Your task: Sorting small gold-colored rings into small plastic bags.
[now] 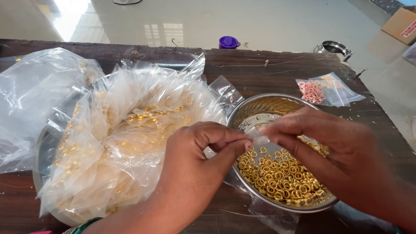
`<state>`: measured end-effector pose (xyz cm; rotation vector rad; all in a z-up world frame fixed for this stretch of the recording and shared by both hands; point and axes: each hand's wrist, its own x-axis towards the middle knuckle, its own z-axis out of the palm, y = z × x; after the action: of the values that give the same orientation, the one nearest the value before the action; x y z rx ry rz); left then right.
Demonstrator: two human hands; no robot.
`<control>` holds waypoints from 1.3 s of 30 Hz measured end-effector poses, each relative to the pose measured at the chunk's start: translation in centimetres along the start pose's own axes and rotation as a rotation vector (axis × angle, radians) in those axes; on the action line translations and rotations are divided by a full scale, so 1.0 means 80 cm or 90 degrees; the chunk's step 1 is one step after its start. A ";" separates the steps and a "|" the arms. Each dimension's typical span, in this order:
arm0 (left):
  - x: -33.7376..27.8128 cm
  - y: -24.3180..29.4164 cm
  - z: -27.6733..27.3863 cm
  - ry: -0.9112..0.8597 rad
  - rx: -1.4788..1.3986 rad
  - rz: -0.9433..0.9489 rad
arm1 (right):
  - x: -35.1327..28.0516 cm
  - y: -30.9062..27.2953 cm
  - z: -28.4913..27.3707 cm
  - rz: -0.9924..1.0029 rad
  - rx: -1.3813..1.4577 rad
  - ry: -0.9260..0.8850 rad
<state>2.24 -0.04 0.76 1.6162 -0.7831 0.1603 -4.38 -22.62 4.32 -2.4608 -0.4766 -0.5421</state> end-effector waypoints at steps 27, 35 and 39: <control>-0.011 0.006 0.022 0.001 -0.024 -0.310 | -0.002 0.028 -0.043 0.286 0.112 -0.111; -0.011 0.010 0.028 0.004 -0.007 -0.308 | -0.010 0.000 -0.037 0.190 0.268 -0.047; -0.012 0.010 0.028 0.001 -0.019 -0.309 | -0.013 0.001 -0.035 0.120 0.208 -0.073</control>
<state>0.34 -1.77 0.45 1.7295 -0.3711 -0.1973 -6.00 -24.57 5.89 -2.1980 -0.3416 -0.2251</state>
